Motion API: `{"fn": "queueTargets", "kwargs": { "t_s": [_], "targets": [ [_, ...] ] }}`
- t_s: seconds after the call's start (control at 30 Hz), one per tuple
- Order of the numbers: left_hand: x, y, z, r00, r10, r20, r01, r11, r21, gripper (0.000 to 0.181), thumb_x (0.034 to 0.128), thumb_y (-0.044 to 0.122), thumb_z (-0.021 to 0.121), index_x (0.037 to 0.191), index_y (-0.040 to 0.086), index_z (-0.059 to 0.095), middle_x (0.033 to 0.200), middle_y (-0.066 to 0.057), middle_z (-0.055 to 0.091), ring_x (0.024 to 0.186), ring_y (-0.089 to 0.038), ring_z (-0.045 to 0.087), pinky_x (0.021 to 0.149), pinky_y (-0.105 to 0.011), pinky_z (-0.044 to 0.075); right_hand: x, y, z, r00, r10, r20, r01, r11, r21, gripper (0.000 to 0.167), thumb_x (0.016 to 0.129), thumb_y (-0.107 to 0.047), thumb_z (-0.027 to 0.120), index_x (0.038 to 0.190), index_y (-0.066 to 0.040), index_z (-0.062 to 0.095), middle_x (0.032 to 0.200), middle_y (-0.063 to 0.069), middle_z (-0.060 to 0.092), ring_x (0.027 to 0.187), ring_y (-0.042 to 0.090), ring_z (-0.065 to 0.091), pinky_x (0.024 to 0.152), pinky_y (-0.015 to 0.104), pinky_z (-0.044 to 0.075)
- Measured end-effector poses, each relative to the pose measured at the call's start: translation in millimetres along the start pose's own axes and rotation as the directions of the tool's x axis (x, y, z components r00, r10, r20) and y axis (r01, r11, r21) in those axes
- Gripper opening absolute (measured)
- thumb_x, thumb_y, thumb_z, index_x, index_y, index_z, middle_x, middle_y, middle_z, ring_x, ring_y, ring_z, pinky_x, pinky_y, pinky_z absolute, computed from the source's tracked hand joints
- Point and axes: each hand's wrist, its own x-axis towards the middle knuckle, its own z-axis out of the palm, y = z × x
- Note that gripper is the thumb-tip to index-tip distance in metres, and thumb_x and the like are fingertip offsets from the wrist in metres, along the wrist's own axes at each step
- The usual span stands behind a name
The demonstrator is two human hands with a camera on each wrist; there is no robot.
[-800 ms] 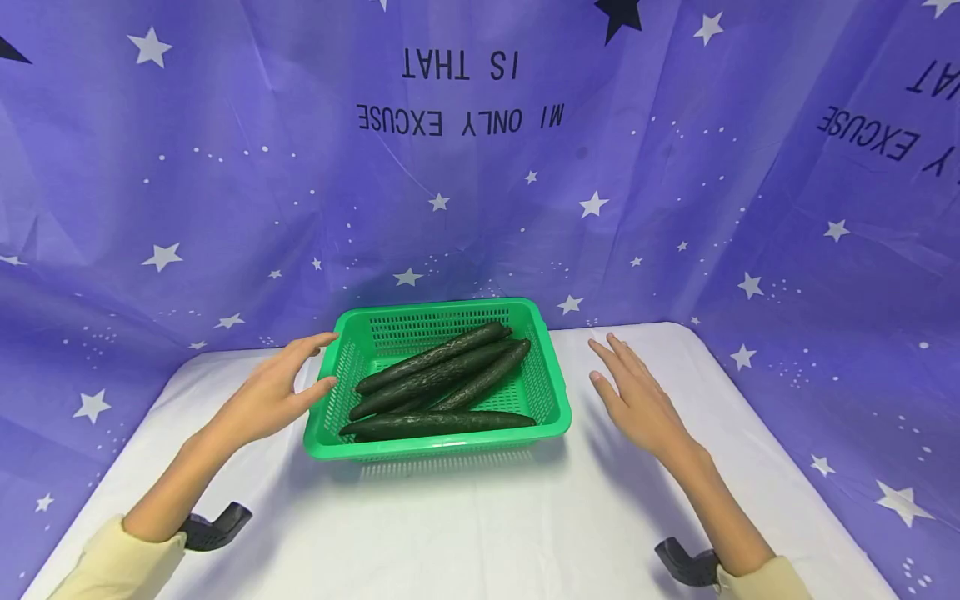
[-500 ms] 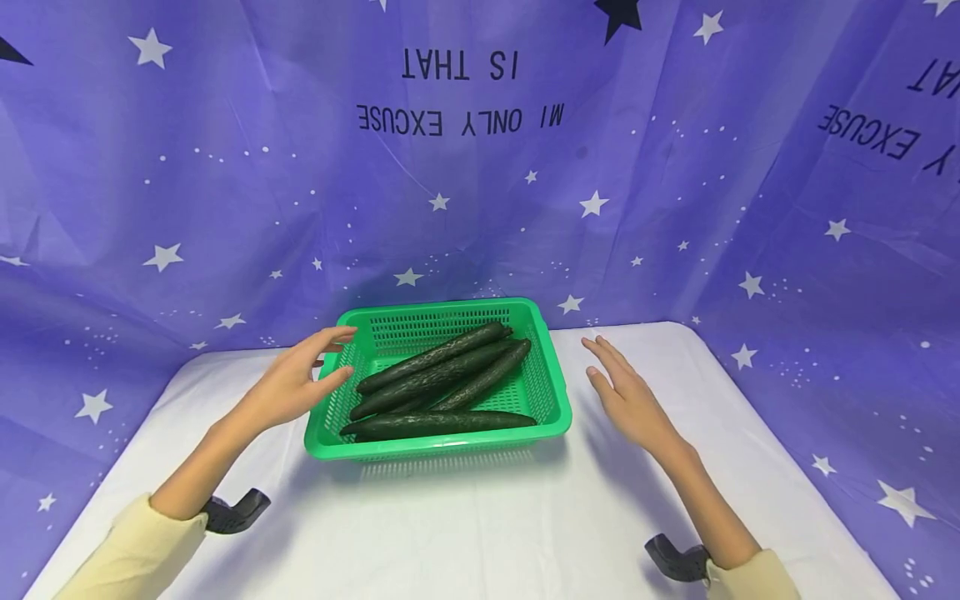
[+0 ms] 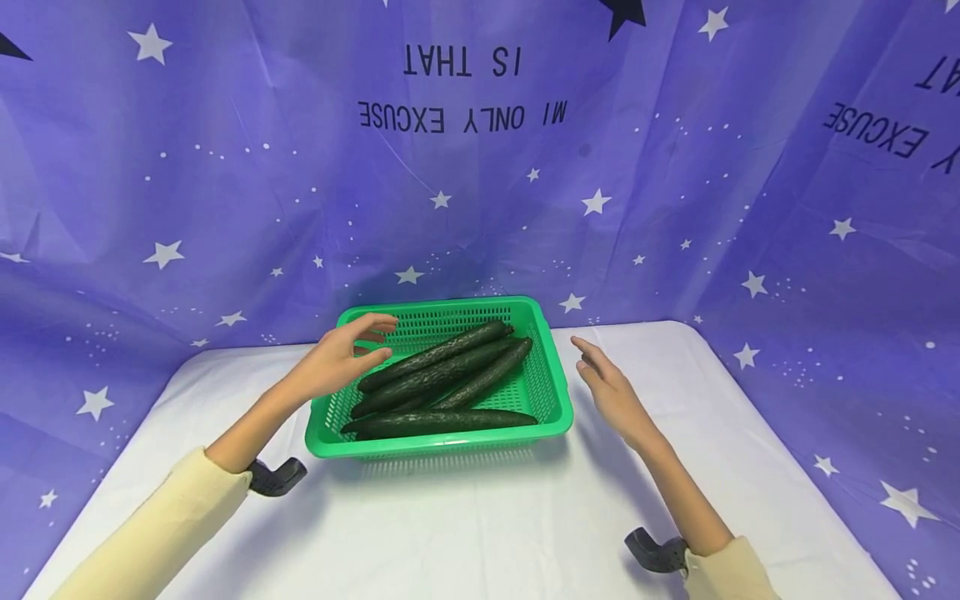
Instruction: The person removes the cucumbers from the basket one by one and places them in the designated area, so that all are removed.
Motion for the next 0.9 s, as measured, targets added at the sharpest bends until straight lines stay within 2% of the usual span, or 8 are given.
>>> {"fn": "queueTargets", "kwargs": {
  "t_s": [0.27,0.47,0.63,0.73,0.9],
  "targets": [
    [21.8,-0.7,9.3,0.998,-0.033,0.057,0.035,0.999,-0.041,0.045,0.0983,0.014,0.066,0.141,0.008,0.052,0.135,-0.019,0.058,0.120,-0.035,0.057,0.095,-0.051,0.048,9.8,3.0,19.2,1.000,0.029,0.005,-0.030,0.985,0.168,0.051,0.110,-0.018,0.036,0.158,-0.005,0.024,0.160,0.023,0.023,0.146,0.042,0.020,0.115,0.054,0.023],
    [37.9,3.2,17.1,0.992,-0.023,0.127,0.039,0.992,-0.120,0.045,0.0993,0.012,0.064,0.143,0.007,0.053,0.139,-0.018,0.056,0.126,-0.031,0.053,0.102,-0.049,0.044,14.4,5.3,29.0,0.996,0.086,-0.005,-0.083,0.972,0.220,0.051,0.110,-0.014,0.035,0.158,-0.005,0.024,0.160,0.020,0.023,0.144,0.040,0.026,0.114,0.055,0.025],
    [52.7,2.3,24.3,0.988,-0.033,0.150,0.059,0.983,-0.172,0.043,0.0993,0.008,0.063,0.141,0.007,0.054,0.138,-0.017,0.056,0.125,-0.030,0.053,0.103,-0.047,0.042,18.2,7.7,36.4,0.991,0.134,0.006,-0.132,0.967,0.216,0.051,0.110,-0.021,0.036,0.160,-0.013,0.025,0.161,0.016,0.023,0.136,0.038,0.036,0.108,0.049,0.034],
    [59.8,-0.4,29.1,0.982,-0.060,0.177,0.096,0.975,-0.200,0.042,0.0998,0.008,0.062,0.141,0.006,0.055,0.139,-0.016,0.055,0.126,-0.030,0.052,0.104,-0.046,0.042,19.9,9.8,40.4,0.987,0.161,-0.001,-0.157,0.962,0.225,0.051,0.110,-0.022,0.036,0.160,-0.016,0.026,0.162,0.015,0.022,0.132,0.036,0.038,0.101,0.041,0.037],
    [70.5,-6.1,37.1,0.966,-0.121,0.230,0.172,0.961,-0.215,0.043,0.1007,0.007,0.060,0.143,0.004,0.052,0.141,-0.019,0.053,0.128,-0.030,0.051,0.103,-0.048,0.043,20.0,13.9,45.3,0.985,0.172,-0.001,-0.162,0.927,0.339,0.052,0.110,-0.022,0.034,0.161,-0.018,0.023,0.163,0.012,0.019,0.128,0.032,0.039,0.094,0.029,0.043]
  ]
}}
